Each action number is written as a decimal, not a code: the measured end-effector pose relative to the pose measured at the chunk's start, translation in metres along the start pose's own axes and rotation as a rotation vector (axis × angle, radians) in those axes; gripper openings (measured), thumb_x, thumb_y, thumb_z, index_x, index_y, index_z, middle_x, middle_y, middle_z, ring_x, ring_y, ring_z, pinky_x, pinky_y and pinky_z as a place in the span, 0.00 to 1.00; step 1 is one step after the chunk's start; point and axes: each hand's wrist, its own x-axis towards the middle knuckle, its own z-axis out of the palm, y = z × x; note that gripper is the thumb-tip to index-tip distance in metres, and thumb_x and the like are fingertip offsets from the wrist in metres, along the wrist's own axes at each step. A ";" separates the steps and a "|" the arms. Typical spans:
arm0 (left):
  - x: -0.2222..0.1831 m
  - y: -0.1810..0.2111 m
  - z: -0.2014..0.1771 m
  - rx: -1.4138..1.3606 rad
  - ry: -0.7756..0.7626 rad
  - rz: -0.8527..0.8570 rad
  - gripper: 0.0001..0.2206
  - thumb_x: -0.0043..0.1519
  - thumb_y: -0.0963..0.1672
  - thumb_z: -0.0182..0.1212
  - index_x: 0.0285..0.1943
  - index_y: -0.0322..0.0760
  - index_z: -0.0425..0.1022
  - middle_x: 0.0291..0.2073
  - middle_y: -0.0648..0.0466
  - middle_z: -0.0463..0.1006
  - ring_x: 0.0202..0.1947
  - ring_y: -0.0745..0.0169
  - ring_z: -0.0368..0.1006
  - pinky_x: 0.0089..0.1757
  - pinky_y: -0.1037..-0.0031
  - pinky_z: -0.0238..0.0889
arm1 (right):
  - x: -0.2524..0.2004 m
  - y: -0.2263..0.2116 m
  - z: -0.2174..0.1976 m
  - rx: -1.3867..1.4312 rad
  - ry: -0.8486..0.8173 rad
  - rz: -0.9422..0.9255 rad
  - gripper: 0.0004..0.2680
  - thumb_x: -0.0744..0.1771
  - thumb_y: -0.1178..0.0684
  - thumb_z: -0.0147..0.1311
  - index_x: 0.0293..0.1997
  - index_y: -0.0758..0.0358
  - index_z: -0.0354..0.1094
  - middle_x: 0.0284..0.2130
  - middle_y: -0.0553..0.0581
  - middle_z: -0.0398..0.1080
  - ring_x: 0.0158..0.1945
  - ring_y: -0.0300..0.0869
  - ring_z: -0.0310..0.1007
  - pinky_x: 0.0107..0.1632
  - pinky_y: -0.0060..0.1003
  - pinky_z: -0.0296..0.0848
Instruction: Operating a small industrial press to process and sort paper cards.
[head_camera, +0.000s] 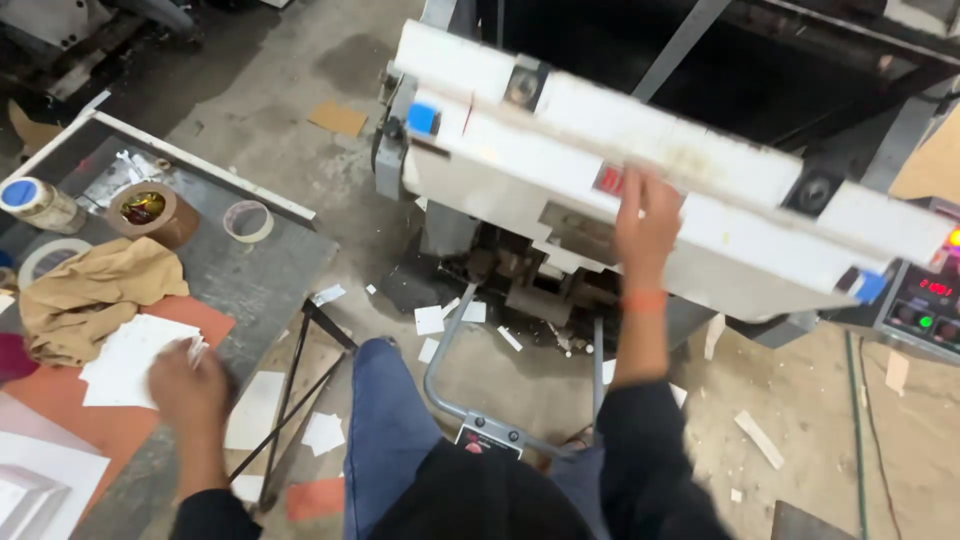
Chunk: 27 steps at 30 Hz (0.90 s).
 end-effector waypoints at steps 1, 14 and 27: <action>0.003 0.021 0.012 -0.150 -0.082 0.044 0.13 0.66 0.46 0.58 0.53 0.34 0.80 0.47 0.41 0.79 0.54 0.40 0.73 0.56 0.53 0.63 | -0.037 -0.022 -0.004 0.033 0.022 0.089 0.08 0.72 0.52 0.51 0.48 0.64 0.75 0.44 0.61 0.77 0.48 0.52 0.77 0.52 0.44 0.73; -0.178 0.272 0.183 -1.081 -1.385 0.271 0.18 0.55 0.53 0.63 0.52 0.48 0.77 0.44 0.50 0.83 0.44 0.45 0.80 0.46 0.61 0.72 | -0.349 0.136 -0.343 -0.887 0.061 0.678 0.09 0.71 0.53 0.54 0.43 0.69 0.78 0.34 0.71 0.75 0.39 0.62 0.75 0.44 0.49 0.70; -0.188 0.270 0.200 -0.915 -1.371 0.501 0.13 0.58 0.49 0.66 0.45 0.40 0.82 0.41 0.47 0.85 0.44 0.50 0.81 0.47 0.65 0.72 | -0.509 0.279 -0.510 -0.814 -0.905 1.355 0.30 0.62 0.23 0.55 0.55 0.63 0.77 0.43 0.67 0.84 0.55 0.52 0.79 0.62 0.39 0.70</action>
